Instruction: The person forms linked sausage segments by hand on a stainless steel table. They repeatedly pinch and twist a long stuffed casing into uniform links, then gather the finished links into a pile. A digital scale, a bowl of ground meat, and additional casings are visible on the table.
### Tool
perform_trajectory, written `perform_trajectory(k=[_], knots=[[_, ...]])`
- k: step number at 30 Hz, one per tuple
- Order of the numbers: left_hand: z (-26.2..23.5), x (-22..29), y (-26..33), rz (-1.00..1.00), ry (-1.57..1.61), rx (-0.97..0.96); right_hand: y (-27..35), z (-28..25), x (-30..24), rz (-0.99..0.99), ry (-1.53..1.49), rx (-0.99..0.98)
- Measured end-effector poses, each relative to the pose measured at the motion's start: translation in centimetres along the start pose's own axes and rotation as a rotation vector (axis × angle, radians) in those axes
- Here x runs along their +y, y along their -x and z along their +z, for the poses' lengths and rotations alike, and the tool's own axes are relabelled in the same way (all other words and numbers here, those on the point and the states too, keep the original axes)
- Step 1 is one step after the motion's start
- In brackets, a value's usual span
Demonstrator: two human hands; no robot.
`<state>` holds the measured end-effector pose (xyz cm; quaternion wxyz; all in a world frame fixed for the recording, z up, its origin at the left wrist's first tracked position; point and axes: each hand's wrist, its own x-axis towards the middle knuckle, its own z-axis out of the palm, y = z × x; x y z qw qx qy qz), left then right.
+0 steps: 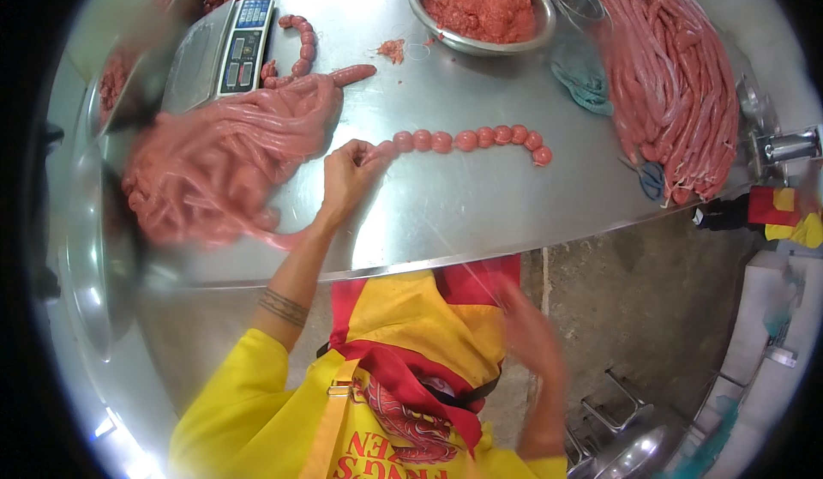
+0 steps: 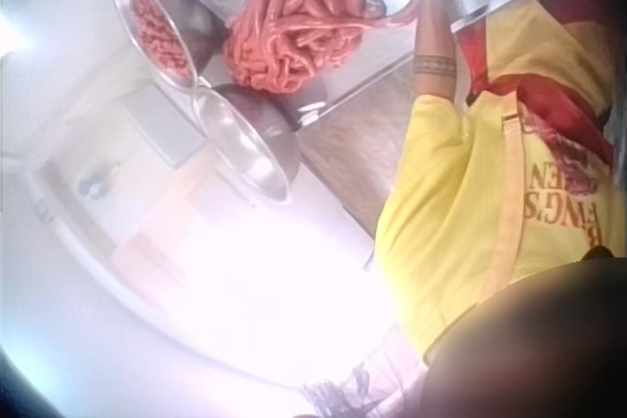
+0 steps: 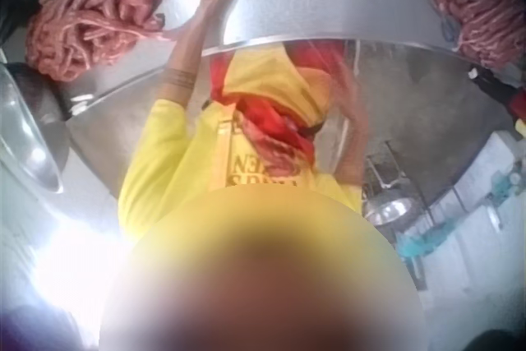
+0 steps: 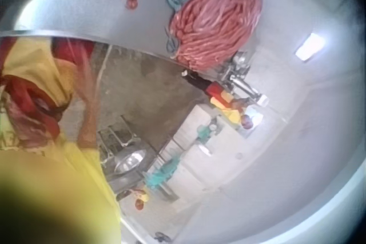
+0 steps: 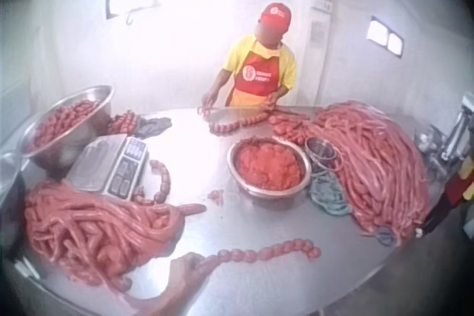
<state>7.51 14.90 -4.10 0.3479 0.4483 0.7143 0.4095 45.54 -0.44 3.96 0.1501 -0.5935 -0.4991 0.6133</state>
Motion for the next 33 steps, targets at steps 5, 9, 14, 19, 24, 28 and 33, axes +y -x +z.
perform_trajectory(k=[5,9,14,19,24,28,33], knots=[[0.4,-0.2,0.7,0.240,-0.219,-0.057,19.3,-12.0,9.3,0.089,0.430,0.162],[-0.3,-0.6,1.1,0.903,-0.736,-0.305,21.5,-11.2,16.7,0.434,-0.074,0.041],[-0.8,-0.6,0.6,0.832,-0.703,-0.302,22.2,-12.3,26.9,0.369,-0.588,0.054],[-0.9,-0.6,1.2,0.807,-0.684,-0.304,21.6,-15.6,31.7,0.367,-1.469,0.180],[-2.3,-0.6,1.8,0.761,-0.632,-0.339,5.8,-22.2,20.8,-0.382,-1.129,0.604],[-2.4,-0.7,1.4,0.798,-0.547,-0.302,0.4,-23.9,9.9,-0.064,-0.530,0.258],[-0.9,-0.8,0.7,0.653,-0.560,-0.189,9.7,-23.1,9.0,0.347,0.073,0.384]])
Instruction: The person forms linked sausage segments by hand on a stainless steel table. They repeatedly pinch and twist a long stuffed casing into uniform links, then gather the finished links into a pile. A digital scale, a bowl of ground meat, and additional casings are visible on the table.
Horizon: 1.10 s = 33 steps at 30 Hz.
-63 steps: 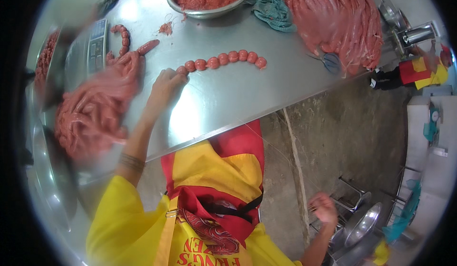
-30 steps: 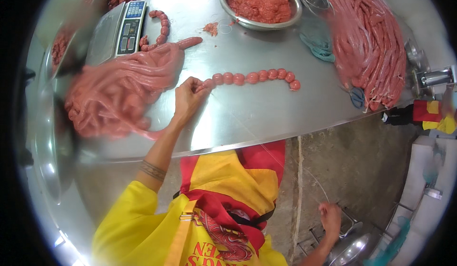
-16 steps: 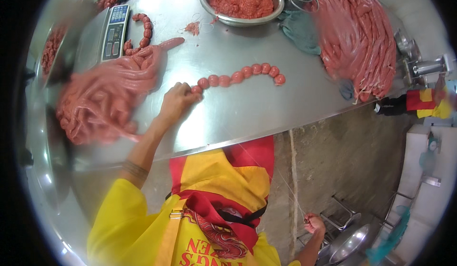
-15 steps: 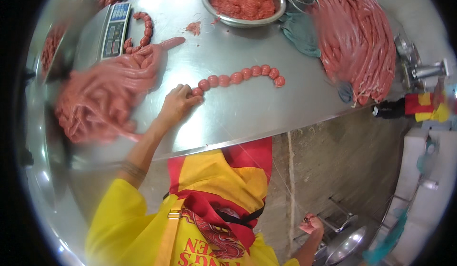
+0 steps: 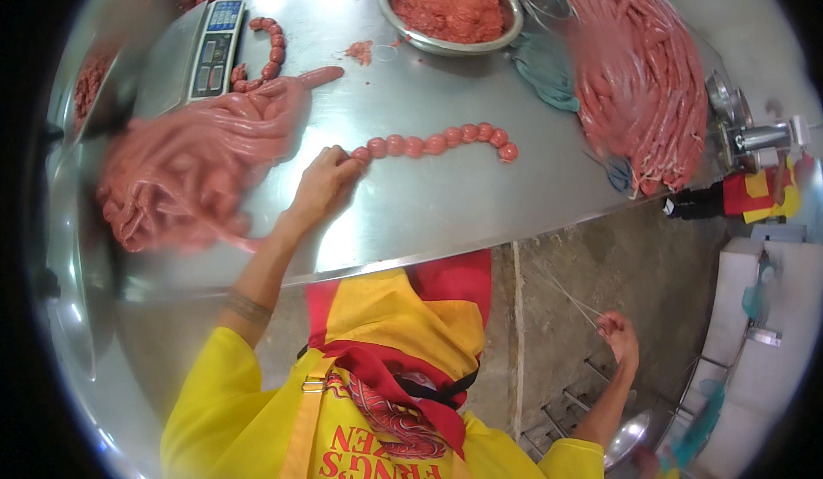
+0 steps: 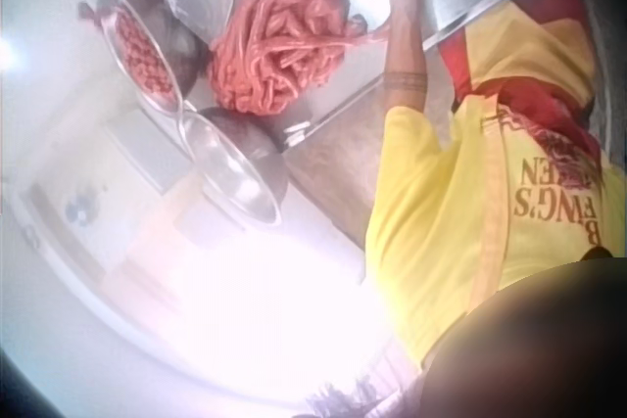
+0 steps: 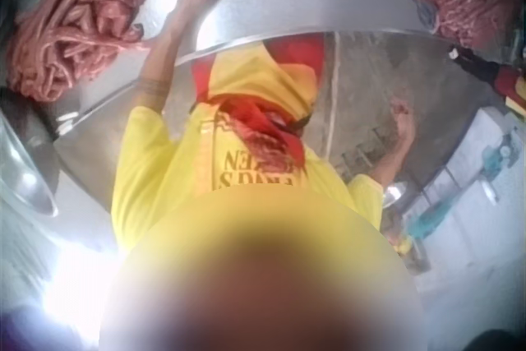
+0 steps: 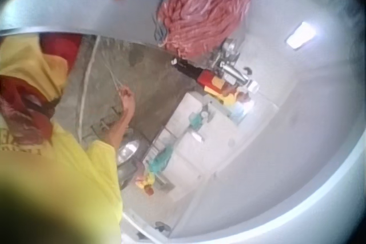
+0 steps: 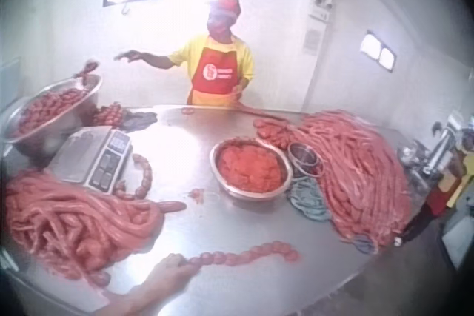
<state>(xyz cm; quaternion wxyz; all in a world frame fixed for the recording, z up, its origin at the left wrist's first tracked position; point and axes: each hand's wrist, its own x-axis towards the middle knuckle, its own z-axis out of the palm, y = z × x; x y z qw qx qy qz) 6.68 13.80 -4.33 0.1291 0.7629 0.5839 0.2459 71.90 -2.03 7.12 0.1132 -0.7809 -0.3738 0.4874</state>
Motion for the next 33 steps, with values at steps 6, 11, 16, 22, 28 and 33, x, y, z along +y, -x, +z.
perform_trajectory(k=[6,11,16,22,28,33], knots=[[0.2,0.4,-0.6,-0.002,-0.111,-0.006,6.6,2.2,16.3,0.162,-0.519,-0.367],[-0.3,1.0,0.4,0.105,-0.054,-0.085,3.4,4.6,25.0,0.113,-1.476,-0.346],[-2.0,0.3,2.0,0.043,0.155,-0.044,-14.3,1.3,6.8,-0.572,-1.532,-0.029],[-1.8,0.9,3.1,-0.292,0.485,0.074,-22.7,23.2,-29.3,-0.686,0.987,0.340],[-1.4,1.4,2.6,-0.523,0.432,0.168,-2.7,44.8,-27.8,-1.119,0.827,-0.370],[-1.7,0.6,1.6,-0.673,0.323,0.111,4.4,21.7,-11.7,-0.326,-0.123,-0.346]])
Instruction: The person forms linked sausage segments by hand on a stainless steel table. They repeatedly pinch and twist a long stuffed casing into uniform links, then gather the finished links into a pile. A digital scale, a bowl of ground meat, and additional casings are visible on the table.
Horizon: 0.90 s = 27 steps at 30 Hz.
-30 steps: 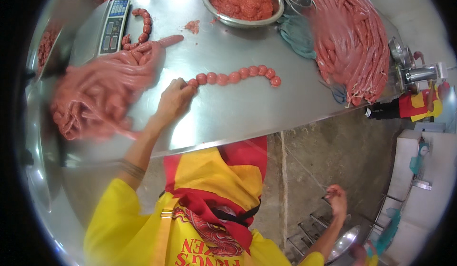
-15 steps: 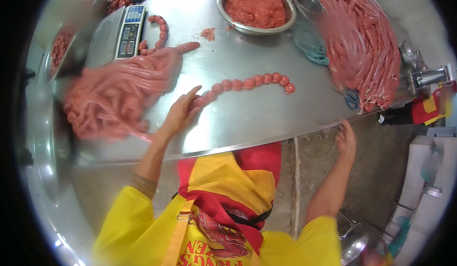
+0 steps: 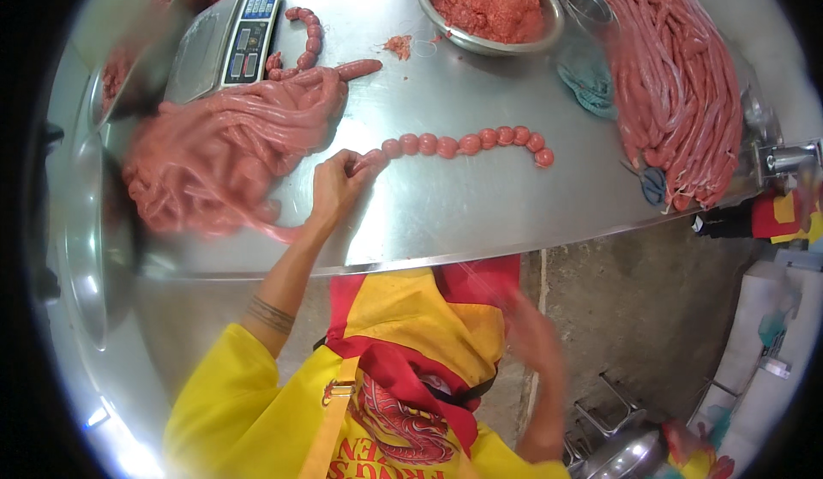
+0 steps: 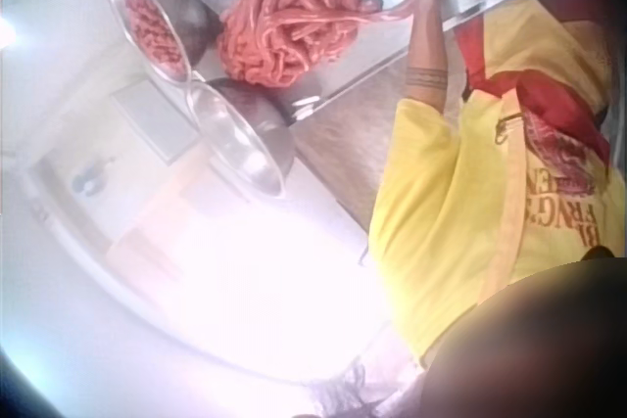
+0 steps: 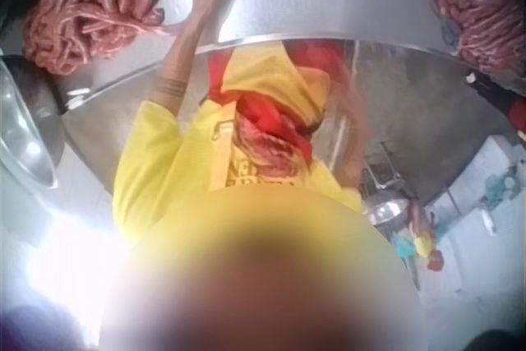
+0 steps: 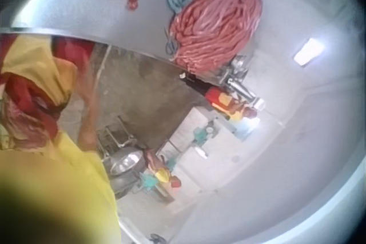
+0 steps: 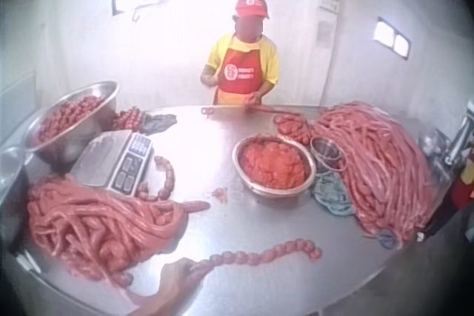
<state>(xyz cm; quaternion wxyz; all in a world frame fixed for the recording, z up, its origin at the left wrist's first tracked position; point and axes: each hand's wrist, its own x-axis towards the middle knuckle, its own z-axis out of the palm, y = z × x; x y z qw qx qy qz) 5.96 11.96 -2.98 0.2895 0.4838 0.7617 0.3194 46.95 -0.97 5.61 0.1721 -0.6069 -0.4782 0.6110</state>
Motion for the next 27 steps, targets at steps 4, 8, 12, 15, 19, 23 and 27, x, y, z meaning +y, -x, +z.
perform_trajectory(k=[4,8,12,15,19,23,27], knots=[[0.8,0.5,0.1,0.114,-0.119,0.033,12.2,-11.2,2.8,-0.133,1.053,0.271],[0.9,0.4,1.0,0.479,-0.367,-0.060,17.9,-9.8,3.0,-0.149,0.660,0.104],[0.0,-0.7,1.0,0.710,-0.437,-0.137,17.2,-10.1,5.0,0.143,0.037,0.324],[-0.5,-1.7,0.5,0.793,-0.385,-0.140,14.9,-12.7,9.5,0.357,0.061,0.349],[-0.5,-2.3,0.2,0.819,-0.367,-0.164,15.3,-12.8,16.7,0.329,0.209,0.044],[-0.8,-1.9,-0.4,0.670,-0.465,-0.128,16.6,-14.2,24.0,0.421,-0.153,-0.090],[-1.7,-1.6,-0.1,0.824,-0.466,-0.257,11.2,-21.1,28.4,0.068,-1.390,0.432]])
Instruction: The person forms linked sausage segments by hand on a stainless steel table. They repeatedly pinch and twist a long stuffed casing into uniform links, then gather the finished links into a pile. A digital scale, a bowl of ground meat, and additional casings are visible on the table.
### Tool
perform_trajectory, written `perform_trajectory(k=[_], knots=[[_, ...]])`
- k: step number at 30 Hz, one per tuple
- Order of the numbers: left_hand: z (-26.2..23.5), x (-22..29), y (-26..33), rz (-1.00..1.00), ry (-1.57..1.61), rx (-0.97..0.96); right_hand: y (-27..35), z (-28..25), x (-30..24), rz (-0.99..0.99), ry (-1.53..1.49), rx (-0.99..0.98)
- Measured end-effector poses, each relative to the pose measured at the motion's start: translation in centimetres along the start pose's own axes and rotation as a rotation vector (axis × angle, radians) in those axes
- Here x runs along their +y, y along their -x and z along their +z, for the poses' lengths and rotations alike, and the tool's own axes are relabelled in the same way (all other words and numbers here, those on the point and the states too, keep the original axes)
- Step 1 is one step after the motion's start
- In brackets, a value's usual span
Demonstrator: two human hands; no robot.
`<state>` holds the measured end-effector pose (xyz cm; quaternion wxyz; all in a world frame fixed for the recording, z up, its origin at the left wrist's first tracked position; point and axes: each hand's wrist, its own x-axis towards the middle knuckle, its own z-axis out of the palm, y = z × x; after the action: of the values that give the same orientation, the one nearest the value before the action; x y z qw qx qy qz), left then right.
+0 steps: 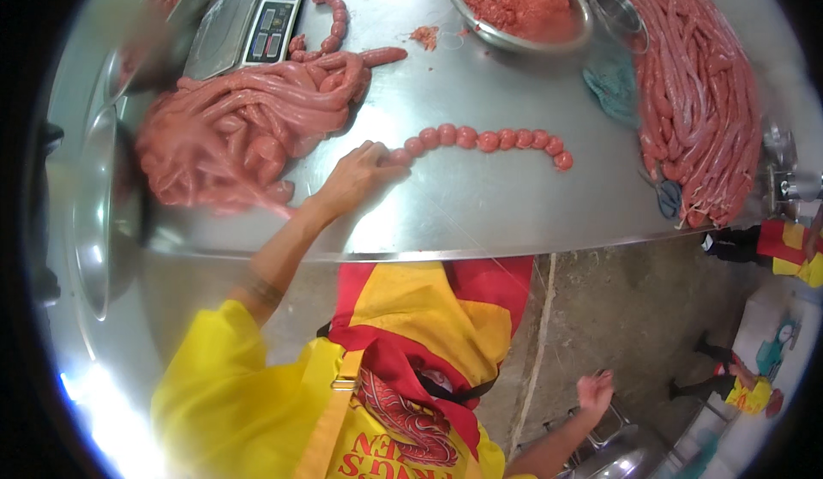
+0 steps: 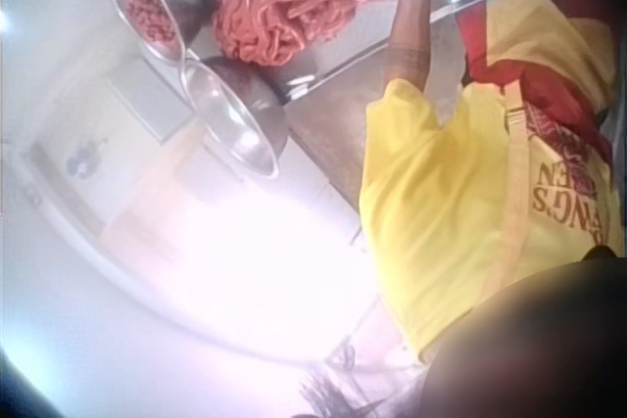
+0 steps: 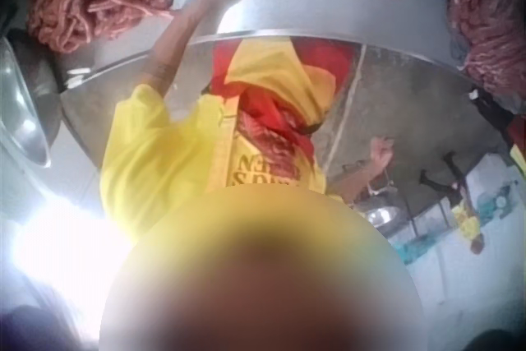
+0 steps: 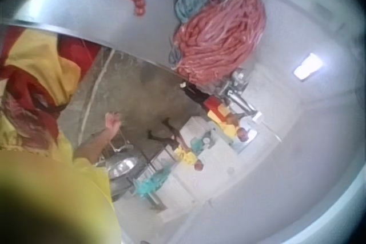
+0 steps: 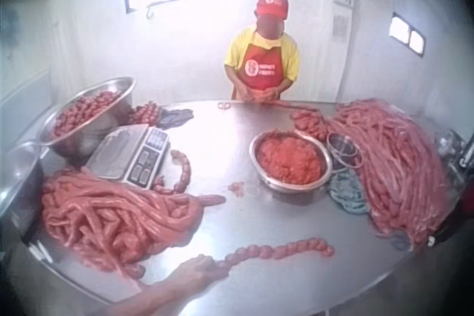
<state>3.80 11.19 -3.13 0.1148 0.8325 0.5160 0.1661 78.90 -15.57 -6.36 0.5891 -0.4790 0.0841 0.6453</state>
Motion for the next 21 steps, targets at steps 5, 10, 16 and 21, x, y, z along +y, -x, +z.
perform_trajectory(k=[5,10,16,21], knots=[[-1.2,-0.1,2.2,-0.159,0.228,0.138,-17.8,19.8,-3.6,-0.369,0.193,-0.298],[-0.5,0.8,2.9,-0.545,0.648,0.236,-23.0,49.3,13.4,-0.716,2.592,-0.070],[-0.4,1.6,1.7,-0.724,0.592,0.380,-5.4,54.8,39.9,-0.948,2.312,-1.055],[-1.0,0.8,0.7,-0.910,0.622,0.351,3.9,39.5,26.4,-0.260,1.633,-0.924]])
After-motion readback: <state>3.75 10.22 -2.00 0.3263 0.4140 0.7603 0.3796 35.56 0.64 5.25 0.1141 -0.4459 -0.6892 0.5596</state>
